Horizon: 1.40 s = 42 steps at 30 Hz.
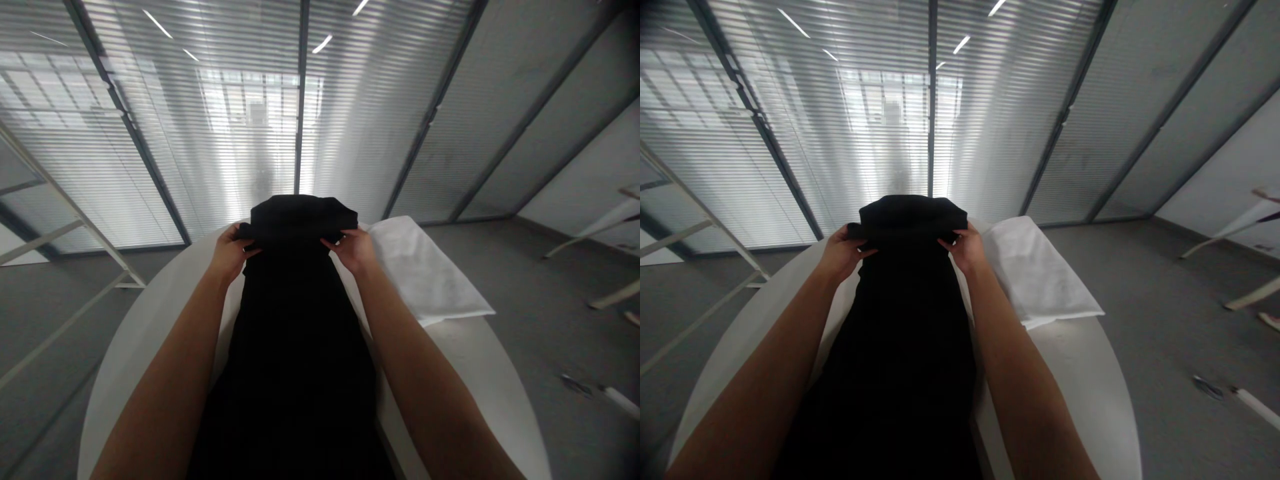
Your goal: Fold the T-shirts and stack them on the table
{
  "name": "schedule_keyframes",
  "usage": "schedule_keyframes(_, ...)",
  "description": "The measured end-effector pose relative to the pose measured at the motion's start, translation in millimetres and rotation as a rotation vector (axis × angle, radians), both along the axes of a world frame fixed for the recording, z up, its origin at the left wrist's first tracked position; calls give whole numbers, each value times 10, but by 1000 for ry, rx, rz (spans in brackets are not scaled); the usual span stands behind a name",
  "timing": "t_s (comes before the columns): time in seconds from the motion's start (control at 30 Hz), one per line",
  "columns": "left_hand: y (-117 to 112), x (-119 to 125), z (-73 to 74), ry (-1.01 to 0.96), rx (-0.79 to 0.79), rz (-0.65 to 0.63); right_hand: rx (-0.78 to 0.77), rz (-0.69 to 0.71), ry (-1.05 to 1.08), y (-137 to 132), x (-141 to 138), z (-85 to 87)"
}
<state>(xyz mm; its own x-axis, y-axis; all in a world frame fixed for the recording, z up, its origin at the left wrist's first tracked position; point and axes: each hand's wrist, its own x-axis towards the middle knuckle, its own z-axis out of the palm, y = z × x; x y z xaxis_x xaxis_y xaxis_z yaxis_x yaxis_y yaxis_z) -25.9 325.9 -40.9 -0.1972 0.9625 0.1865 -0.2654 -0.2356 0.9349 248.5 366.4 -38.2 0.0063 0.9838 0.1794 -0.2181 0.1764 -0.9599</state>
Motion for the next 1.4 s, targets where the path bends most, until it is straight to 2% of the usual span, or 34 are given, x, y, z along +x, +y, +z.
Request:
schedule_keyframes(0.13, 5, 23, -17, 45, 93, 10, 13, -29, -33, 6, 55, -21)
schedule_keyframes(0.33, 39, -25, -141, 73, 45, 5, 29, 69, -20, 3, 107, -120)
schedule_keyframes(0.53, 9, -164, -197, 325, 101, -52, 65, 222, -149, -34, 279, -213)
schedule_keyframes(0.67, -22, -234, -189, 375, 145, -148, 1, 336, -335, -124, 400, -151)
schedule_keyframes(0.8, -31, -264, -188, 373, 171, -232, -3, 521, -397, -203, 452, -15)
schedule_keyframes(0.9, -50, -243, -197, 356, 197, -221, -7, 592, -420, -215, 445, 45)
schedule_keyframes(1.0, -67, -178, -186, 317, 110, -39, -109, 496, -394, -167, 364, 12)
schedule_keyframes(1.1, -32, -125, -165, 340, -42, 77, -177, 243, -363, -82, 219, -92)
schedule_keyframes(1.17, 21, -124, -165, 413, -119, 110, -193, 103, -413, -30, 130, -165)
schedule_keyframes(1.27, 100, -164, -182, 630, -278, 247, -300, -4, -543, 15, 65, -233)
schedule_keyframes(1.33, 125, -187, -184, 764, -401, 262, -403, -44, -606, 19, 61, -240)
schedule_keyframes(1.4, 114, -190, -163, 802, -478, 196, -479, -51, -641, 7, 67, -220)
